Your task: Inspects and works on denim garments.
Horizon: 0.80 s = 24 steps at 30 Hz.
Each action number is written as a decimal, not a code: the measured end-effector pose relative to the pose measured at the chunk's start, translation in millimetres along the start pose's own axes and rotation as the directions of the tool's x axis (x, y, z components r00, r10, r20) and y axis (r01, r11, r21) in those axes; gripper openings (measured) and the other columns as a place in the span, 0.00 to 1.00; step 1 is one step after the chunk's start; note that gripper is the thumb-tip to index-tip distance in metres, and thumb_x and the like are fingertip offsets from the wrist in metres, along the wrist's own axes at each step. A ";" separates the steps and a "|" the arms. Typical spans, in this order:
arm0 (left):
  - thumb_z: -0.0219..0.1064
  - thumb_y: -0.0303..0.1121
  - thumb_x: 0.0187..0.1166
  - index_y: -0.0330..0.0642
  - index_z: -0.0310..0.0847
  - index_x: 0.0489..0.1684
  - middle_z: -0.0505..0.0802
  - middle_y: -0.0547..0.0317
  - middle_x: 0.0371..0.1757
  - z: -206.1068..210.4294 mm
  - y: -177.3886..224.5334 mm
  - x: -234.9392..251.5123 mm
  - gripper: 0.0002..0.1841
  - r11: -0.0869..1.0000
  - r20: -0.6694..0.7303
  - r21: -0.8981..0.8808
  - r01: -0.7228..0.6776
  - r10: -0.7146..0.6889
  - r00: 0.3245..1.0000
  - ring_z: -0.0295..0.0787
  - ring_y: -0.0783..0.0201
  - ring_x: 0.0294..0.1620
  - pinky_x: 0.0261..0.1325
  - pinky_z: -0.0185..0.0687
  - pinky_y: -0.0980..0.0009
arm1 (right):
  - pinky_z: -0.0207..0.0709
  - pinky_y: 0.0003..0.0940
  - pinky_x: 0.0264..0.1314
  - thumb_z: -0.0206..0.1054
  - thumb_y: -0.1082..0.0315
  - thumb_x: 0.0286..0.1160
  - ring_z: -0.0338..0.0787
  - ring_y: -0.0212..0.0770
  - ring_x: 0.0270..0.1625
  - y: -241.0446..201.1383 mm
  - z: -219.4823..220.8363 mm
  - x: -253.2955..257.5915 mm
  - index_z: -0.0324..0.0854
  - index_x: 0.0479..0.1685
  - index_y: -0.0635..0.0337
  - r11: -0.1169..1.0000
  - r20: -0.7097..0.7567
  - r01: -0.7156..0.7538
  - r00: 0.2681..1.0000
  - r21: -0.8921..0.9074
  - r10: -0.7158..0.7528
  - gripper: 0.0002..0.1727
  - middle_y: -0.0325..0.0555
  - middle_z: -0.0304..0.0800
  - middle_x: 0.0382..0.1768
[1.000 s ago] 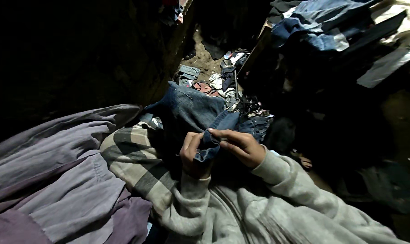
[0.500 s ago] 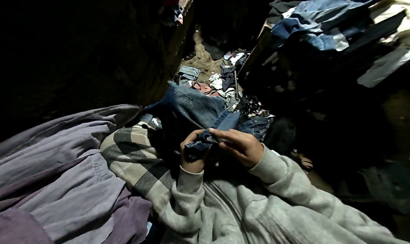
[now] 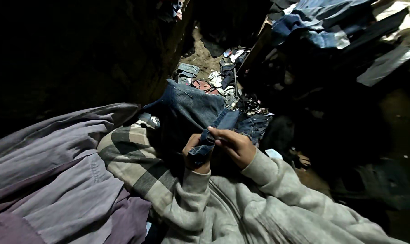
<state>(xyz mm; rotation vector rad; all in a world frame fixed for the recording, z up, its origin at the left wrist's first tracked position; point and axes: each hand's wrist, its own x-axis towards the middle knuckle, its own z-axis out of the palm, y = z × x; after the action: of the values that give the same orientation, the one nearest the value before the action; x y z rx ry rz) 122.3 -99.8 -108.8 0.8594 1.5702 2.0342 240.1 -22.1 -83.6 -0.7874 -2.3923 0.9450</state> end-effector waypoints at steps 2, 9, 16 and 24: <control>0.73 0.19 0.59 0.19 0.86 0.31 0.95 0.54 0.34 0.3 -0.8 -0.1 0.08 0.999 -0.011 0.048 -0.016 0.017 1.000 0.89 0.83 0.42 0.54 0.83 0.85 | 0.86 0.41 0.40 0.57 0.56 0.88 0.92 0.44 0.37 1.7 2.1 1.3 0.86 0.69 0.56 0.999 0.008 -0.008 1.000 0.053 0.007 0.22 0.52 0.94 0.42; 0.70 0.14 0.60 0.18 0.86 0.35 0.96 0.59 0.36 2.9 0.8 -2.9 0.08 0.996 -0.078 -0.036 0.075 -0.078 0.994 0.89 0.84 0.44 0.55 0.84 0.85 | 0.86 0.47 0.35 0.58 0.55 0.86 0.90 0.50 0.32 7.3 -7.3 -5.6 0.82 0.76 0.52 0.998 0.040 0.045 0.998 -0.045 -0.043 0.24 0.56 0.92 0.39; 0.69 0.15 0.61 0.19 0.86 0.35 0.95 0.58 0.36 2.4 -0.8 -3.8 0.07 0.998 -0.061 0.008 0.067 -0.066 0.996 0.89 0.84 0.43 0.53 0.84 0.85 | 0.83 0.44 0.31 0.60 0.57 0.85 0.88 0.49 0.28 9.1 -4.0 -7.4 0.82 0.76 0.51 0.996 0.007 0.047 0.999 -0.073 -0.047 0.24 0.56 0.90 0.35; 0.70 0.14 0.59 0.23 0.87 0.34 0.96 0.65 0.36 3.8 0.9 -5.0 0.07 0.994 -0.071 -0.061 0.088 -0.092 0.993 0.90 0.85 0.43 0.53 0.85 0.84 | 0.83 0.44 0.29 0.59 0.57 0.85 0.87 0.48 0.27 10.4 -2.1 -5.2 0.82 0.76 0.51 0.995 0.015 0.079 0.997 -0.063 -0.079 0.23 0.55 0.89 0.34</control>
<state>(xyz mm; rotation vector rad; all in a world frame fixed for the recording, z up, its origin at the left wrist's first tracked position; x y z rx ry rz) 128.5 -100.7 -108.4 0.6873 1.5520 2.0575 248.8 -18.3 -90.7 -0.7060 -2.4556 0.8483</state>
